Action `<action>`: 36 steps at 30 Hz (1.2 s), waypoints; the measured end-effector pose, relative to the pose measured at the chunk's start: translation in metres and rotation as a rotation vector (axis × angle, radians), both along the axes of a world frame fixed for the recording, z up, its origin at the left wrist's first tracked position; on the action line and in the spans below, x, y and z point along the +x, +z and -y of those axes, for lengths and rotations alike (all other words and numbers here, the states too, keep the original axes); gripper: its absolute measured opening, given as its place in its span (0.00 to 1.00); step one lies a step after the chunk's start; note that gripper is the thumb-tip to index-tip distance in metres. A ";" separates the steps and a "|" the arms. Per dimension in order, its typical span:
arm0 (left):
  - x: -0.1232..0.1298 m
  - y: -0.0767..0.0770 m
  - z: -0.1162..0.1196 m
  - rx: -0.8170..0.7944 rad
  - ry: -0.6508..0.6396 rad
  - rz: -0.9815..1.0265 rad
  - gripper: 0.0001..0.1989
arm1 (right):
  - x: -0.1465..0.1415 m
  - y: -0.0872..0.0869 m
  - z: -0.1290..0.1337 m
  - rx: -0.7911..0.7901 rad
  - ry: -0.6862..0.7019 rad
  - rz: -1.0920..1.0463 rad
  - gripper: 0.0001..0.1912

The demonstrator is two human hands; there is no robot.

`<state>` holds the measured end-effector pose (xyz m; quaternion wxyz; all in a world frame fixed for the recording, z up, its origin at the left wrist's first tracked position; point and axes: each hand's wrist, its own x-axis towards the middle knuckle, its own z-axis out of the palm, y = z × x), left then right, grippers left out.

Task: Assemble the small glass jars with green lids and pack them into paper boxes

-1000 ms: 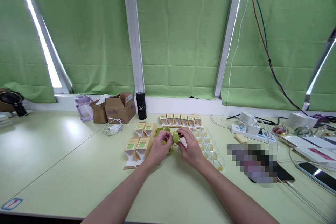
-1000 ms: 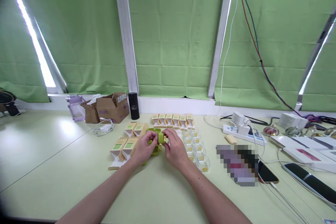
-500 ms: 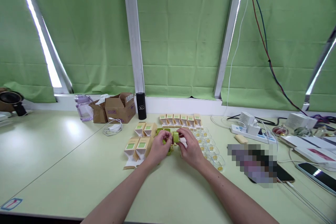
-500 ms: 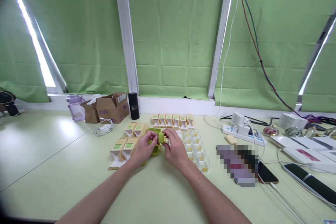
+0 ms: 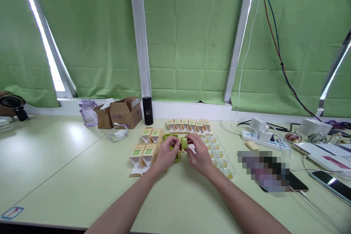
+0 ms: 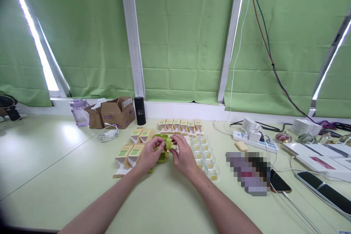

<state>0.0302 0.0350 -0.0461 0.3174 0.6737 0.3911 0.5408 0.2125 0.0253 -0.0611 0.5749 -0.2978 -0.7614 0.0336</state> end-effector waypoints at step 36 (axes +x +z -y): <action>0.001 0.000 -0.002 -0.063 -0.077 0.142 0.15 | 0.001 -0.003 -0.004 -0.022 0.007 -0.051 0.24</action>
